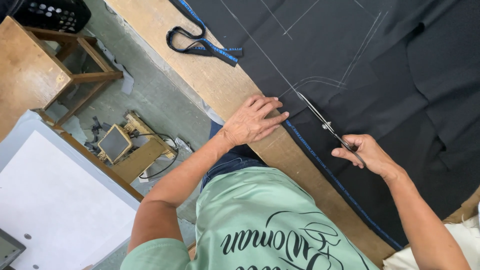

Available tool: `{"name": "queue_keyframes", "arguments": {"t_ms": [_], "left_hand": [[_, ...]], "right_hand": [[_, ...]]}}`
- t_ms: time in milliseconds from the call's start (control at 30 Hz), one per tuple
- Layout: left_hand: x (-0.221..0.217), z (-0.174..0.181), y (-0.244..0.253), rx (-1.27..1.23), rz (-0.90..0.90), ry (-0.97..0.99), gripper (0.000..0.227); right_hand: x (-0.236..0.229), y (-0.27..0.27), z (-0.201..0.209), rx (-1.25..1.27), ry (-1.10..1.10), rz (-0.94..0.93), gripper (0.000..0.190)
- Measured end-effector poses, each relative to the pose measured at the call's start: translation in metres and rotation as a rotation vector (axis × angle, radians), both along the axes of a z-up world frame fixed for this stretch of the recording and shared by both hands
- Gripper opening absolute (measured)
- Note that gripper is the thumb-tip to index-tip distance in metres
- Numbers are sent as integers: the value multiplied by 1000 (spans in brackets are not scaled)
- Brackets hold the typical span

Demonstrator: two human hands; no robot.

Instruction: The person uses a ruler and chalk to draw straight lines on a large piece of black fabric laid out on a wooden table. They then use scissors to cut the fabric along the marked lines, separating a section of the material.

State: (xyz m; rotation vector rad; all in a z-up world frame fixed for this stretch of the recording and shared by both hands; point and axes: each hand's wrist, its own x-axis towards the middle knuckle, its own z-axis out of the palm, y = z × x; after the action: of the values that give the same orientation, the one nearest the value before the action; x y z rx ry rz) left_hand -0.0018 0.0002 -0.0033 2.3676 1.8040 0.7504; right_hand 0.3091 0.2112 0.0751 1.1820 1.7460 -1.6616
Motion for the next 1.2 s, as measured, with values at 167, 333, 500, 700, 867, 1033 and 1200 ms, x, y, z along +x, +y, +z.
{"name": "queue_keyframes", "arguments": {"t_ms": [167,333,500,700,867,1033,1200], "left_hand": [[0,-1,0,0,-2,-6,39],[0,1,0,15,6,-19,38],[0,-2,0,-6,3,-7,40],[0,0,0,-1,7,-5,40],[0,-3,0,17,13,-3,40],[1,-3,0,11,18,3,39],[0,-2,0,14,15,-4,38]], "right_hand": [[-2,-1,2,7,25,13,59],[0,-2,-4,16,41,37,56],[-13,-6,11,15,25,10,64],[-13,-6,9,26,7,19,65],[-5,-3,-2,10,22,6,58],[-7,-1,-3,22,-1,23,57],[-12,-3,2,8,13,0,58]]}}
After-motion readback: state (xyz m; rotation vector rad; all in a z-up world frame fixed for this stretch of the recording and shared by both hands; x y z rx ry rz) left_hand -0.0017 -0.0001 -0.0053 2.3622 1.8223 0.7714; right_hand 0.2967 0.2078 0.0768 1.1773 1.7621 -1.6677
